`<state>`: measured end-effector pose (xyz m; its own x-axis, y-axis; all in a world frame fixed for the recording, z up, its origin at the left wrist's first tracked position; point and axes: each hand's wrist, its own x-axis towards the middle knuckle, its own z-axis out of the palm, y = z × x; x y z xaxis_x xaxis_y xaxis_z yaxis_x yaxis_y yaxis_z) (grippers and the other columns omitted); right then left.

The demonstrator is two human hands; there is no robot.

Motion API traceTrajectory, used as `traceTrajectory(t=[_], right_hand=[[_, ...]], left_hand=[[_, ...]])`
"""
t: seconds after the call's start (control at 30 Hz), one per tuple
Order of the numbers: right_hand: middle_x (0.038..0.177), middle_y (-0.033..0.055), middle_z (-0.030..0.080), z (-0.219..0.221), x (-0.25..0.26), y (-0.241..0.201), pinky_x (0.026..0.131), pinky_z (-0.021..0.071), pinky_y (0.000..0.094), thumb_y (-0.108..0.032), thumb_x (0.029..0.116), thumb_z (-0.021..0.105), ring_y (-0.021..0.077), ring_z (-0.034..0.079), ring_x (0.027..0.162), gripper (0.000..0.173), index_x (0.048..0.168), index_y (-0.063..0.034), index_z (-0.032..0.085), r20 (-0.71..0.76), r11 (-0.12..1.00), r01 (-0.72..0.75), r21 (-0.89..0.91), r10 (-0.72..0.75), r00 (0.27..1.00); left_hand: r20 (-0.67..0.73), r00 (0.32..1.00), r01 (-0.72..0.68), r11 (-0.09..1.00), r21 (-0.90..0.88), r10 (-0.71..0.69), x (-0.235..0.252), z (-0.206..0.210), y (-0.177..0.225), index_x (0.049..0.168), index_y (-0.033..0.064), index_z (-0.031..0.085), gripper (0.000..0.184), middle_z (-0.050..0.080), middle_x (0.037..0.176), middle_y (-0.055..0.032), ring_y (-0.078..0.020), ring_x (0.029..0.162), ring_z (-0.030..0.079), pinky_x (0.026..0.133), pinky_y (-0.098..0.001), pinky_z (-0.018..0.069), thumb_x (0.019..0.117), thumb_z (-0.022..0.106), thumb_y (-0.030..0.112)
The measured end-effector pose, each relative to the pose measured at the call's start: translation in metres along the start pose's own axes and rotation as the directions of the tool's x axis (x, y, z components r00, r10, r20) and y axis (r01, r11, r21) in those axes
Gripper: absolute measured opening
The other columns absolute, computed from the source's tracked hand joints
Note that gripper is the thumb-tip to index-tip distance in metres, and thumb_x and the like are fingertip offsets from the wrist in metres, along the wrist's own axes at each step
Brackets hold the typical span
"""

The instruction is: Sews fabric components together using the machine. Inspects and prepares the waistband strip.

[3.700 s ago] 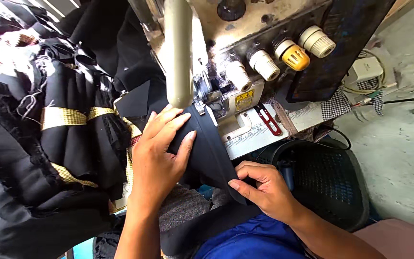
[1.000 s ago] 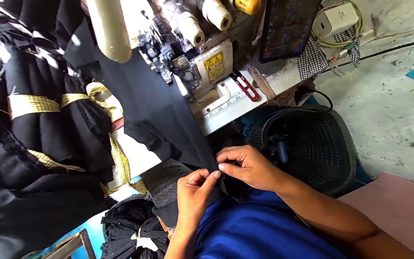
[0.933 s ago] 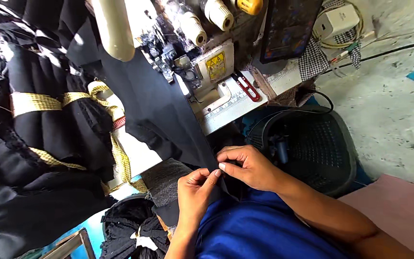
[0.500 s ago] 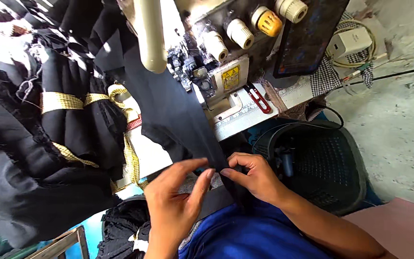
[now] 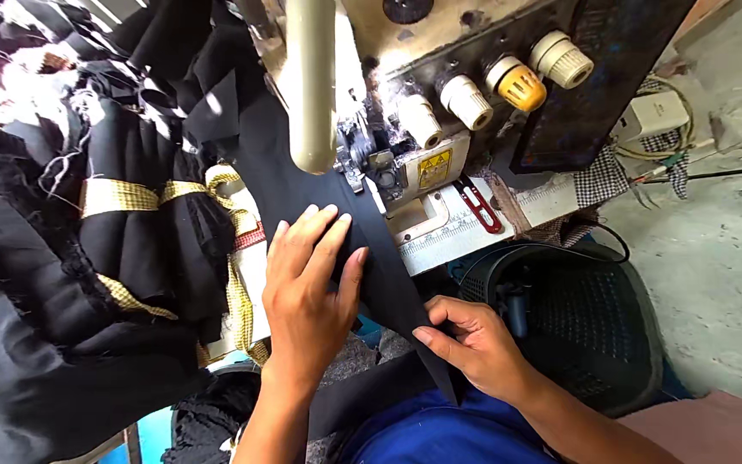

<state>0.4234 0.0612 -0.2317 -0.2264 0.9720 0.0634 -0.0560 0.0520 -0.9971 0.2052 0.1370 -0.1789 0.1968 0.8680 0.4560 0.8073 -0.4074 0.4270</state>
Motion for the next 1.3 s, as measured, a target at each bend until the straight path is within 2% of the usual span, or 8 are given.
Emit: traceTrajectory(t=[0.27, 0.5, 0.7, 0.83, 0.9, 1.03, 1.17, 1.3], right_hand=[[0.088, 0.0035, 0.069, 0.003, 0.055, -0.009, 0.07, 0.0549, 0.0198, -0.016, 0.0993, 0.066, 0.0044, 0.065, 0.08, 0.017, 0.09, -0.002, 0.07, 0.003, 0.997, 0.036, -0.075, -0.035, 0.999], [0.085, 0.0014, 0.069, 0.012, 0.083, -0.011, 0.068, 0.0557, 0.0189, -0.015, 0.0979, 0.067, 0.0038, 0.065, 0.076, 0.014, 0.091, -0.0035, 0.07, -0.06, 0.996, 0.046, -0.081, -0.051, 0.997], [0.082, -0.0006, 0.069, 0.017, 0.086, -0.007, 0.065, 0.0547, 0.0192, -0.017, 0.0968, 0.069, 0.0028, 0.064, 0.073, 0.013, 0.094, -0.0048, 0.07, -0.089, 0.992, 0.051, -0.115, -0.062, 0.994], [0.109, 0.003, 0.074, 0.015, 0.042, -0.001, 0.08, 0.0631, 0.0252, -0.03, 0.0956, 0.072, 0.0055, 0.072, 0.094, 0.044, 0.127, -0.0008, 0.063, -0.112, 0.94, 0.044, -0.337, -0.087, 0.99], [0.103, 0.0007, 0.075, 0.012, 0.012, 0.009, 0.076, 0.0628, 0.023, -0.033, 0.0966, 0.07, 0.0031, 0.072, 0.089, 0.038, 0.121, -0.0041, 0.066, -0.136, 0.86, 0.019, -0.51, -0.102, 0.985], [0.077, 0.0003, 0.071, 0.002, -0.038, 0.02, 0.061, 0.0571, 0.0239, -0.028, 0.1018, 0.059, 0.0063, 0.068, 0.068, 0.024, 0.092, -0.0098, 0.072, -0.013, 0.664, 0.112, -0.739, -0.18, 0.984], [0.075, 0.0007, 0.068, -0.008, -0.056, -0.003, 0.06, 0.0559, 0.0272, -0.027, 0.1047, 0.056, 0.0101, 0.067, 0.068, 0.025, 0.09, -0.0111, 0.069, 0.26, 0.715, 0.249, -0.653, -0.097, 0.961], [0.098, 0.0016, 0.074, -0.028, -0.033, -0.025, 0.082, 0.0595, 0.0401, -0.036, 0.1046, 0.056, 0.0186, 0.07, 0.098, 0.029, 0.099, -0.0145, 0.075, 0.479, 0.712, 0.273, -0.647, 0.102, 0.872]], left_hand=[[0.115, 0.993, 0.019, 1.0, 0.012, -0.021, 0.051, -0.009, -0.03, 0.124, 0.0079, 0.073, 0.033, 0.066, 0.138, -0.0092, -0.0226, 0.138, 0.055, 0.12, -0.0474, 0.0393, 0.1026, 0.059, 0.029], [0.08, 0.996, -0.035, 0.995, -0.092, 0.043, 0.082, -0.011, -0.049, 0.117, 0.006, 0.073, 0.024, 0.068, 0.131, -0.0081, -0.0134, 0.124, 0.063, 0.106, -0.0327, 0.0506, 0.098, 0.066, 0.018], [-0.115, 0.993, -0.016, 1.0, -0.027, 0.013, 0.065, -0.013, -0.036, 0.117, 0.0031, 0.073, 0.025, 0.068, 0.131, -0.0142, -0.0276, 0.13, 0.06, 0.111, -0.0457, 0.0481, 0.0991, 0.065, 0.019], [-0.179, 0.977, 0.079, 0.98, -0.18, -0.112, 0.009, -0.014, 0.003, 0.105, 0.0049, 0.077, 0.019, 0.074, 0.099, -0.0068, -0.0126, 0.091, 0.069, 0.08, -0.0296, 0.0586, 0.0987, 0.064, 0.018], [-0.089, 0.981, 0.136, 0.942, -0.308, -0.171, -0.018, -0.004, 0.018, 0.101, 0.004, 0.077, 0.021, 0.073, 0.086, -0.0027, -0.0055, 0.076, 0.068, 0.069, -0.0228, 0.0586, 0.1003, 0.062, 0.018], [0.137, 0.945, 0.327, 0.82, -0.47, -0.298, -0.057, 0.025, 0.031, 0.11, 0.0016, 0.075, 0.028, 0.077, 0.093, -0.0011, -0.0046, 0.081, 0.073, 0.074, -0.025, 0.0632, 0.102, 0.062, 0.025], [0.418, 0.837, 0.538, 0.393, -0.746, -0.354, -0.062, 0.029, 0.041, 0.112, -0.005, 0.072, 0.021, 0.078, 0.098, -0.0098, -0.0161, 0.086, 0.076, 0.08, -0.0317, 0.0645, 0.0986, 0.067, 0.011], [0.518, 0.787, 0.586, 0.144, -0.797, -0.336, -0.057, 0.013, 0.045, 0.104, -0.0067, 0.073, 0.014, 0.078, 0.091, -0.0138, -0.0209, 0.083, 0.077, 0.082, -0.036, 0.0646, 0.0995, 0.062, 0.002]])
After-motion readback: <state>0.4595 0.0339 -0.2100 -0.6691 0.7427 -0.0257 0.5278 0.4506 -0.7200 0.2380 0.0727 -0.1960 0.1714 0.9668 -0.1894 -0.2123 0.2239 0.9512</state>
